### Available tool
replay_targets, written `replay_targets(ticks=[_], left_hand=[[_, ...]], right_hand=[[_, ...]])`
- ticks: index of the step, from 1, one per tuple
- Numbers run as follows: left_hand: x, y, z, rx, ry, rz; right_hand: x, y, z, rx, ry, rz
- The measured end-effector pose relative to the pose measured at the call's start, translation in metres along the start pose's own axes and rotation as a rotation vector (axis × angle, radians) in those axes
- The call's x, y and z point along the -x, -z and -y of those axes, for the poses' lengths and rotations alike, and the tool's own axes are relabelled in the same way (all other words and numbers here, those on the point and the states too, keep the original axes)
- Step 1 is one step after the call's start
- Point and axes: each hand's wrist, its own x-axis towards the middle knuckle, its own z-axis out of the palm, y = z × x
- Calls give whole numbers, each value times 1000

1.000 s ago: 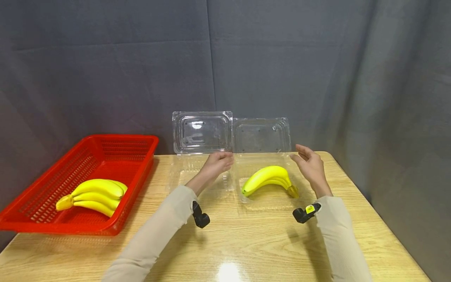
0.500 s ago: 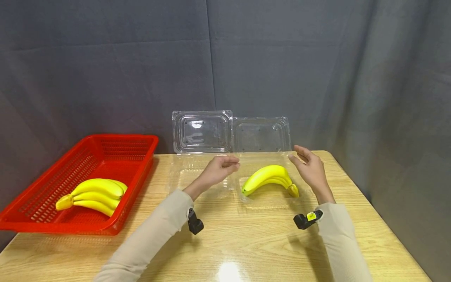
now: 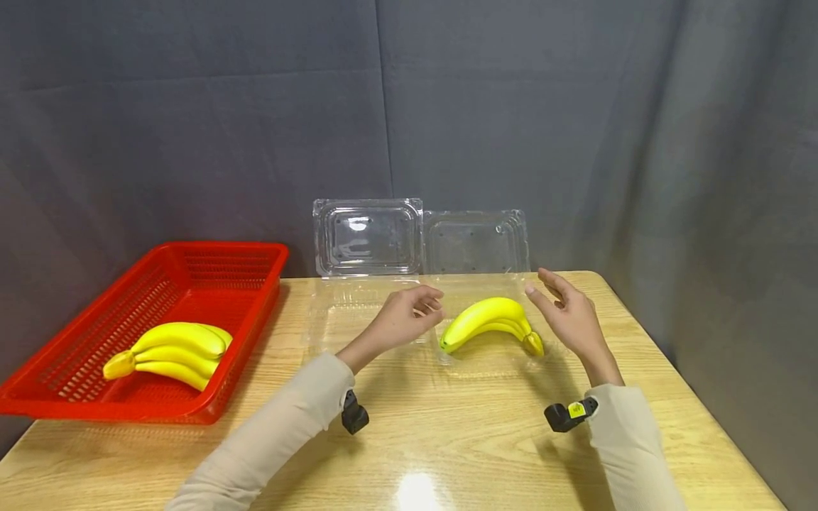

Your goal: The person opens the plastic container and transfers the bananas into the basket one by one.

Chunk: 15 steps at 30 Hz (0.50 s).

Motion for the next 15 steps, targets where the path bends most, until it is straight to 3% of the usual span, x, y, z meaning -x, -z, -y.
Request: replay_targets(ticks=[7, 15], left_hand=[[3, -6, -4, 3, 8, 11], [9, -15, -6, -37, -6, 30]], right_hand=[[6, 0, -3, 25, 43, 64], [14, 1, -6, 32, -3, 155]])
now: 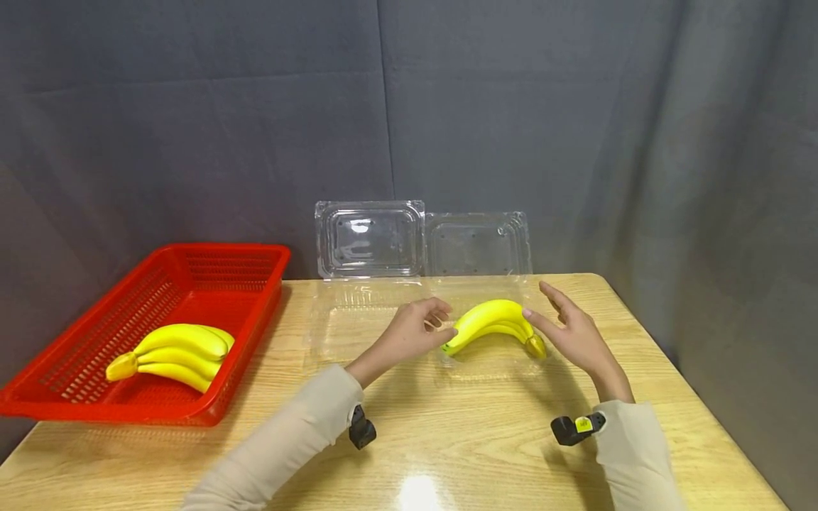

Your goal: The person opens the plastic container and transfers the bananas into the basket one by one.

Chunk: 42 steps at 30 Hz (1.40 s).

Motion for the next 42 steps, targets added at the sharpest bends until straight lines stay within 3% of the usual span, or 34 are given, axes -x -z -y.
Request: replay_targets(ticks=[12, 21, 42], left_hand=[[0, -13, 2, -50, 14, -31], [-1, -19, 2, -64, 78, -25], [-11, -32, 2, -124, 65, -57]], right_hand=[[9, -5, -10, 57, -72, 52], [18, -9, -19, 33, -93, 52], [20, -19, -25, 26, -137, 66]])
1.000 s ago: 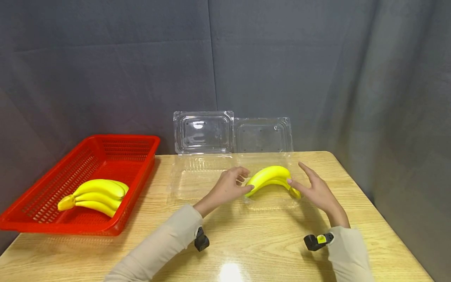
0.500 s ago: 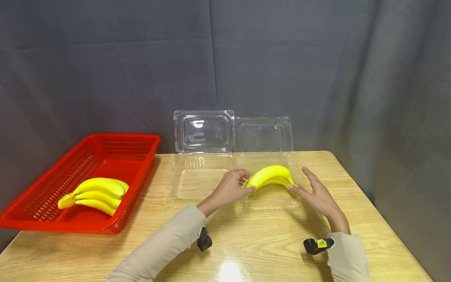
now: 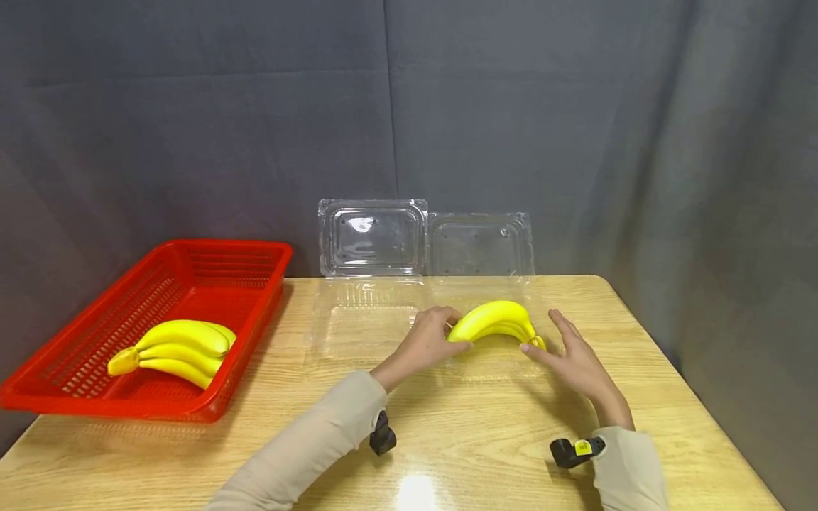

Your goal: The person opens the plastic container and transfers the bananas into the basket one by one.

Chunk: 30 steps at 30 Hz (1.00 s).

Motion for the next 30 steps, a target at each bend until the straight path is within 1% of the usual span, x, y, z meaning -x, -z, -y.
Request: replay_targets(ticks=[4, 11, 14, 17, 22, 30], left_hand=[[0, -3, -1, 2, -3, -1], [-1, -5, -2, 12, 45, 5], [-1, -6, -2, 22, 52, 8], [-1, -7, -2, 26, 48, -7], [-2, -8, 0, 27, 23, -47], [-1, -8, 0, 42, 8, -66]], right_hand=[[2, 0, -1, 0, -8, 10], [2, -1, -3, 2, 9, 22], [1, -1, -3, 12, 17, 24], [0, -2, -3, 25, 16, 23], [-2, -3, -4, 32, 6, 25], [-2, -3, -5, 32, 11, 29]])
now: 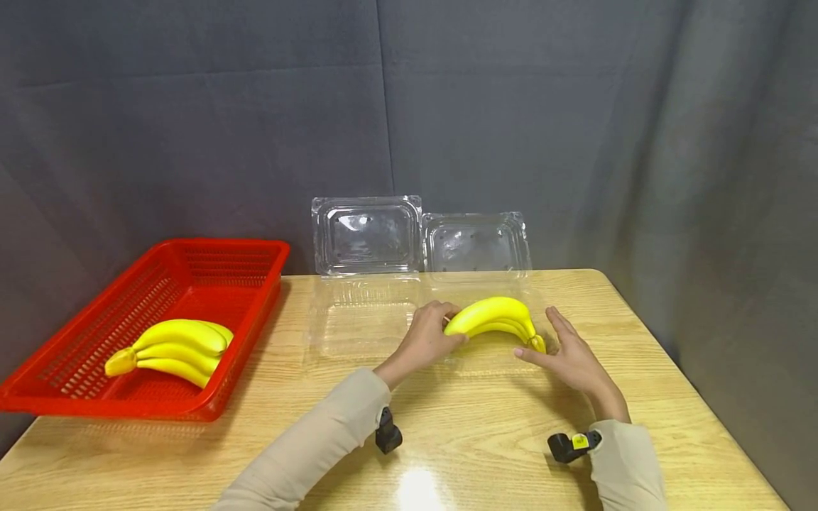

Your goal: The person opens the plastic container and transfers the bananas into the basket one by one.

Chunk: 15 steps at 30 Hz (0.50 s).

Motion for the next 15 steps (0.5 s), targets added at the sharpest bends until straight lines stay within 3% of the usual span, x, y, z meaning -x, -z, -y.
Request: replay_targets(ticks=[15], left_hand=[[0, -3, -1, 33, 26, -55]], right_hand=[[2, 1, 1, -6, -11, 3]])
